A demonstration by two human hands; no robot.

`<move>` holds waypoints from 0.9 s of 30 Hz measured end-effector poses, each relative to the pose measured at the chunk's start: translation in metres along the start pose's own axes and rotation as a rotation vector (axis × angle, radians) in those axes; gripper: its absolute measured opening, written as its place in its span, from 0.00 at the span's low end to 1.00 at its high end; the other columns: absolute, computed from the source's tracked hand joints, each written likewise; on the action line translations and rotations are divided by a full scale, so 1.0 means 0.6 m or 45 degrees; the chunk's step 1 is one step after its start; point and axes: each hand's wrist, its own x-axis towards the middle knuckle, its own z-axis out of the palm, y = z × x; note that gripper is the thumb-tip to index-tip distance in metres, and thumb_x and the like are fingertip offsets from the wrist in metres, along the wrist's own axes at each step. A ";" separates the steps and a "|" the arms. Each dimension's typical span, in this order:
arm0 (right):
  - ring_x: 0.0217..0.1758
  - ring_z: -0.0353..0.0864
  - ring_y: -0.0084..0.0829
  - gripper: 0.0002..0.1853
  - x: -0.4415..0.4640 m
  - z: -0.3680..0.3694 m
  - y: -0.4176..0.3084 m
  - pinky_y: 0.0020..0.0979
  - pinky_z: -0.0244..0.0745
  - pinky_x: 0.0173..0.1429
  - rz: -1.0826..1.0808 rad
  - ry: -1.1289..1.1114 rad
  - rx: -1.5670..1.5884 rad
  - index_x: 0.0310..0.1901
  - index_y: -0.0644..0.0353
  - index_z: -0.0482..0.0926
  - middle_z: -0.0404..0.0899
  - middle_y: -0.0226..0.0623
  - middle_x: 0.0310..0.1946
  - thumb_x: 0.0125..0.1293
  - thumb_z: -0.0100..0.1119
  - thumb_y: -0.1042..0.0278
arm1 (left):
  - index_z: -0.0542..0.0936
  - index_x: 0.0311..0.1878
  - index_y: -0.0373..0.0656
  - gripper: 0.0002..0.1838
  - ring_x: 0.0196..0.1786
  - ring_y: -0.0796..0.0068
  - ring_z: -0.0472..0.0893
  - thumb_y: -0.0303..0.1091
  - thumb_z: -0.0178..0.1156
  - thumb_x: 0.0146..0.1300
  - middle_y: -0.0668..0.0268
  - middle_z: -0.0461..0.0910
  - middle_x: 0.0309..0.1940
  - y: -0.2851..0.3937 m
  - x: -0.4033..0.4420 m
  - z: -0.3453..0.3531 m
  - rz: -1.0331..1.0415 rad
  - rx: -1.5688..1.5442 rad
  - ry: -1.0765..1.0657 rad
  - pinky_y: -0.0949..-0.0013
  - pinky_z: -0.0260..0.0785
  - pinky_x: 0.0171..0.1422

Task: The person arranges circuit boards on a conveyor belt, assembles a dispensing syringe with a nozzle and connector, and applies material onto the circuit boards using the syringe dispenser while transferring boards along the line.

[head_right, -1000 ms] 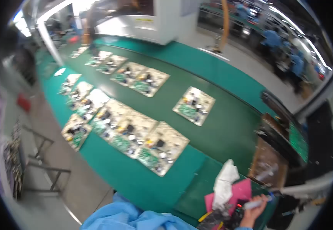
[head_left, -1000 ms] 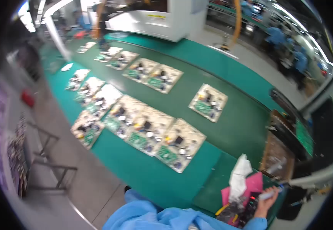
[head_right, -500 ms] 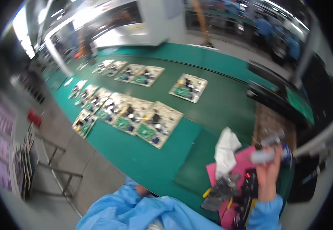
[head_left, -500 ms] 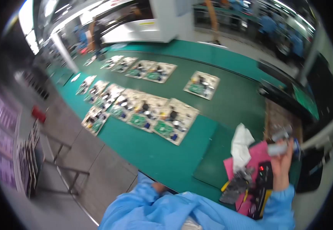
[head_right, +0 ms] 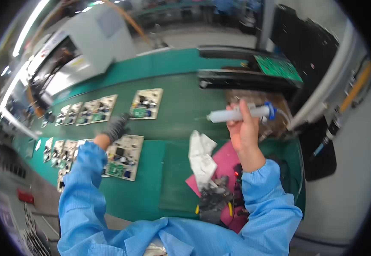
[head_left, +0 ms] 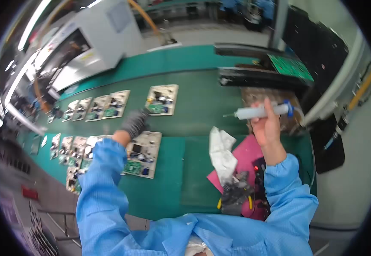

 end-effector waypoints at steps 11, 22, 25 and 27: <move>0.42 0.79 0.32 0.15 -0.097 0.066 -0.243 0.25 0.69 0.28 -0.201 -0.045 -0.451 0.43 0.59 0.72 0.78 0.41 0.36 0.61 0.63 0.61 | 0.60 0.67 0.38 0.37 0.41 0.76 0.77 0.41 0.63 0.58 0.62 0.78 0.38 0.452 0.044 -0.118 1.160 -1.186 -0.746 0.71 0.70 0.47; 0.40 0.81 0.30 0.10 -0.278 0.101 -0.344 0.16 0.66 0.18 -0.376 0.045 -0.635 0.39 0.61 0.74 0.77 0.39 0.36 0.65 0.56 0.62 | 0.67 0.58 0.39 0.26 0.38 0.72 0.78 0.47 0.53 0.63 0.57 0.78 0.38 0.957 -0.133 -0.079 1.409 -1.767 -0.998 0.65 0.70 0.44; 0.42 0.80 0.32 0.12 -0.246 0.109 -0.328 0.19 0.68 0.22 -0.409 0.045 -0.566 0.40 0.57 0.72 0.78 0.39 0.36 0.62 0.61 0.61 | 0.70 0.55 0.39 0.24 0.42 0.71 0.78 0.47 0.52 0.64 0.56 0.78 0.43 1.012 -0.105 -0.083 1.509 -1.881 -0.415 0.64 0.69 0.50; 0.42 0.80 0.32 0.12 -0.205 0.101 -0.277 0.19 0.68 0.23 -0.359 0.023 -0.432 0.41 0.56 0.71 0.78 0.38 0.35 0.62 0.60 0.60 | 0.71 0.54 0.39 0.23 0.44 0.70 0.77 0.47 0.53 0.63 0.57 0.78 0.44 0.941 -0.055 -0.083 1.588 -1.596 -0.500 0.64 0.69 0.51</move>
